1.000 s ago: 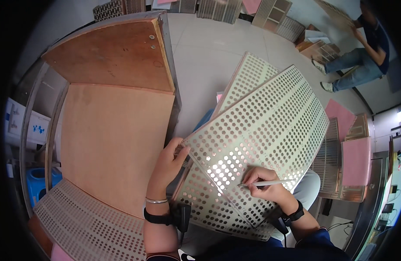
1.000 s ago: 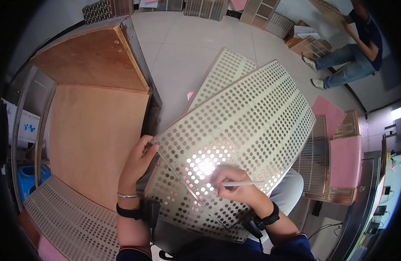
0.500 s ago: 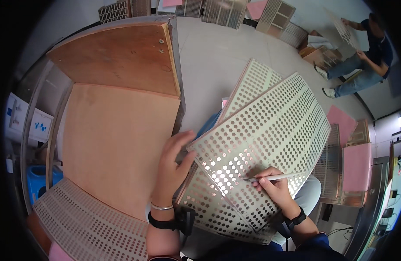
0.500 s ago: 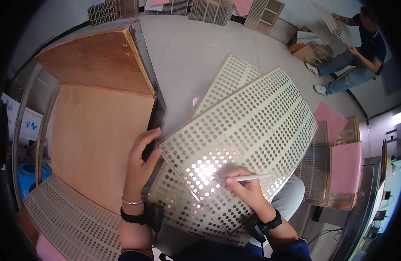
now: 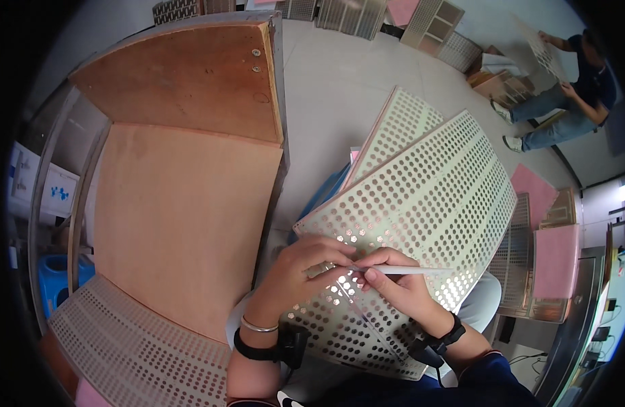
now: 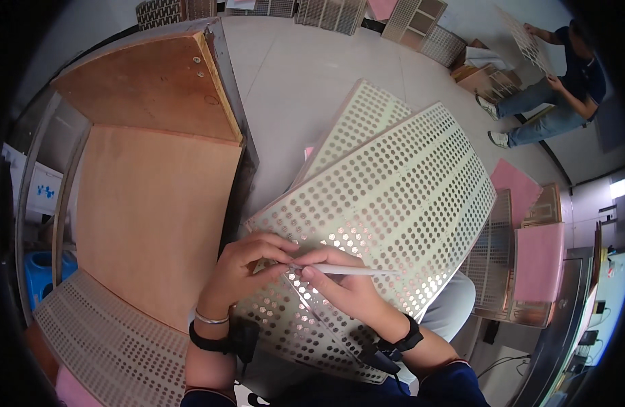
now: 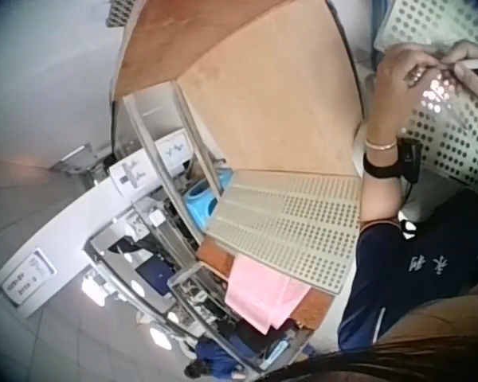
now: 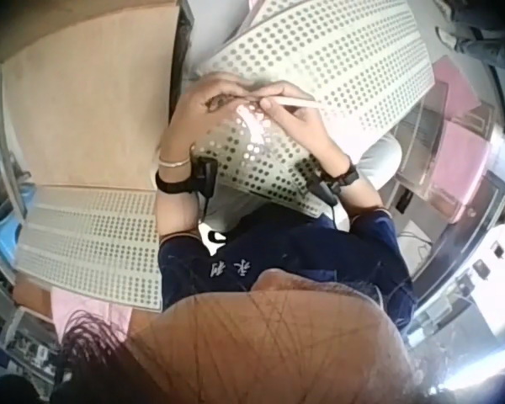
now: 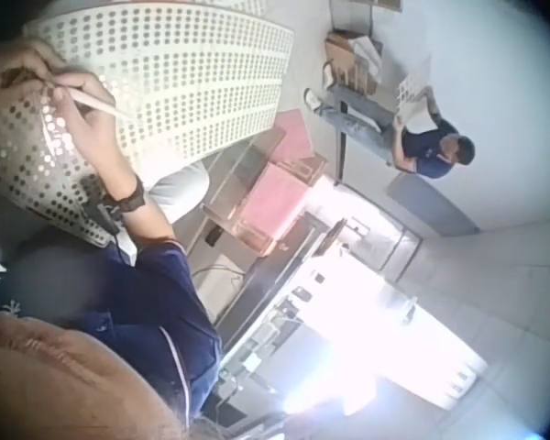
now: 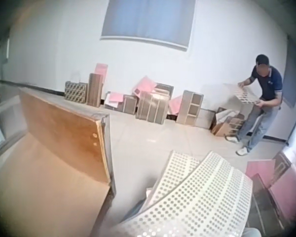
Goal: Inspecting perforated metal sheets and marking them with a pencil.
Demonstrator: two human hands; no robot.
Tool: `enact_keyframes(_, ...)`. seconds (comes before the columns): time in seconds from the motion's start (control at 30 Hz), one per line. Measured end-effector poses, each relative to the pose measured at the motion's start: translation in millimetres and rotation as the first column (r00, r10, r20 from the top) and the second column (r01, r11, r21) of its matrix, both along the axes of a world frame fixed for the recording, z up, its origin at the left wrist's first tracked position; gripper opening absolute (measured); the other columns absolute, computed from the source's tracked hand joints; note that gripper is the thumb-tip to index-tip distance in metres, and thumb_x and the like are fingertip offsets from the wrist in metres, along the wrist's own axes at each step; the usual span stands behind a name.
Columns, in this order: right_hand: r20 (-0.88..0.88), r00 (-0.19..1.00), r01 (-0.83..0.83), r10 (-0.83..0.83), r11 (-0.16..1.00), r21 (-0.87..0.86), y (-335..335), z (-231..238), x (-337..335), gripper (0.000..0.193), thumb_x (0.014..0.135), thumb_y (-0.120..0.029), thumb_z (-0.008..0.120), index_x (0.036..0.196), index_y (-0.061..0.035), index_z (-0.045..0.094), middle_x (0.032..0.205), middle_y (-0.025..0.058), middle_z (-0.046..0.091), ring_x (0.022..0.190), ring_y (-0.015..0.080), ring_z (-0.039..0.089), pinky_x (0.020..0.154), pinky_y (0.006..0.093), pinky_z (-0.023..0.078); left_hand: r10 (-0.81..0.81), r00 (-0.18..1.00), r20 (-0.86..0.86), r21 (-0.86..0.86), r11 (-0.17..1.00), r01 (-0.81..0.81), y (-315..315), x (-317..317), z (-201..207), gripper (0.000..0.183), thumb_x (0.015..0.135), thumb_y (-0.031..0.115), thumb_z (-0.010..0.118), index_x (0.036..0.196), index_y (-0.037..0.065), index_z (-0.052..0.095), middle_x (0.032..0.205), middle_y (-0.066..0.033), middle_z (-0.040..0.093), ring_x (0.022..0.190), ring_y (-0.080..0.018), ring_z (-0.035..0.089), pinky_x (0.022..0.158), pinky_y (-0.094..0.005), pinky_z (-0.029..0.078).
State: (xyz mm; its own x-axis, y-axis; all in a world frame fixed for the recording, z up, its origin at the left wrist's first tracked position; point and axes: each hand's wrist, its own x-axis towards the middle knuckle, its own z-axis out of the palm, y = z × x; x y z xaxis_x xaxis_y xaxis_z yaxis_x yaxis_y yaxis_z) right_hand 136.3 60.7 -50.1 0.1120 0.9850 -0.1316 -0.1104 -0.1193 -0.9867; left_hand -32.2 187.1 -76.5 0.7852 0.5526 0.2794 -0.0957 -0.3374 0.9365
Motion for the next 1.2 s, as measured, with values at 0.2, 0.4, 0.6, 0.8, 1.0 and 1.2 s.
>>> enact_keyframes(0.2,-0.15,0.987,0.056,-0.057,0.998,-0.012,1.2,-6.8,-6.8,0.021,0.095,-0.015,0.055,0.106,0.0028,0.06,0.094,0.0073,0.063,0.083,0.0104,0.059,0.072,0.0223,0.047,0.031,0.999,-0.031,-0.111,0.993,-0.034,-1.7,-1.3,1.5,0.014,0.076,-0.001,0.071,0.087,0.003,0.064,0.102,-0.0076,0.067,0.083,-0.0122,0.062,0.066,-0.0239,0.048)
enact_keyframes(0.4,-0.014,1.0,0.015,-0.014,0.999,0.028,-3.3,-9.7,2.9,0.017,0.093,-0.01,0.057,0.102,0.003,0.062,0.096,0.0092,0.064,0.09,0.0136,0.059,0.078,0.0272,0.048,0.015,0.999,-0.045,-0.141,0.99,-0.022,0.3,-3.2,-0.1,0.012,0.076,-0.002,0.07,0.083,0.002,0.062,0.101,-0.008,0.067,0.08,-0.0107,0.062,0.066,-0.0236,0.048)
enact_keyframes(0.6,0.377,0.926,-0.038,-0.021,0.988,0.15,-34.9,-5.2,36.1,0.012,0.088,-0.002,0.057,0.097,0.0021,0.063,0.1,0.011,0.065,0.097,0.0176,0.06,0.085,0.0306,0.047,0.22,0.975,-0.031,-0.165,0.961,-0.222,9.4,-7.6,-7.3,0.004,0.082,-0.001,0.063,0.079,-0.001,0.061,0.099,-0.0109,0.067,0.083,-0.0145,0.062,0.074,-0.0255,0.049)
enact_keyframes(0.8,0.32,0.947,-0.033,-0.017,0.988,0.151,-57.1,-19.7,37.8,0.009,0.082,-0.003,0.066,0.091,-0.0025,0.062,0.095,0.0102,0.064,0.086,0.0218,0.063,0.075,0.0323,0.048,0.425,0.903,-0.056,-0.06,0.902,-0.428,15.9,-5.9,-16.4,0.015,0.092,0.008,0.055,0.086,-0.004,0.063,0.1,-0.0102,0.065,0.087,-0.0122,0.06,0.077,-0.025,0.048)
enact_keyframes(1.0,0.487,0.872,-0.089,-0.041,0.966,0.242,-52.5,-19.2,36.1,0.009,0.078,-0.002,0.069,0.082,-0.0021,0.061,0.089,0.0111,0.065,0.085,0.0246,0.063,0.074,0.0345,0.049,0.417,0.885,-0.208,-0.278,0.842,-0.462,16.3,-8.9,-27.7,0.018,0.093,0.012,0.058,0.105,-0.002,0.06,0.099,-0.0046,0.063,0.087,-0.0073,0.057,0.075,-0.0209,0.045)
enact_keyframes(1.2,0.531,0.846,-0.108,-0.054,0.957,0.27,-51.9,-21.3,36.3,0.01,0.078,-0.002,0.068,0.08,-0.003,0.059,0.09,0.0105,0.065,0.085,0.0248,0.063,0.073,0.0334,0.05,0.399,0.887,-0.233,-0.206,0.871,-0.446,14.2,-4.8,-22.0,0.019,0.088,0.005,0.06,0.106,0.0,0.061,0.091,-0.006,0.066,0.08,-0.0098,0.061,0.07,-0.023,0.049)
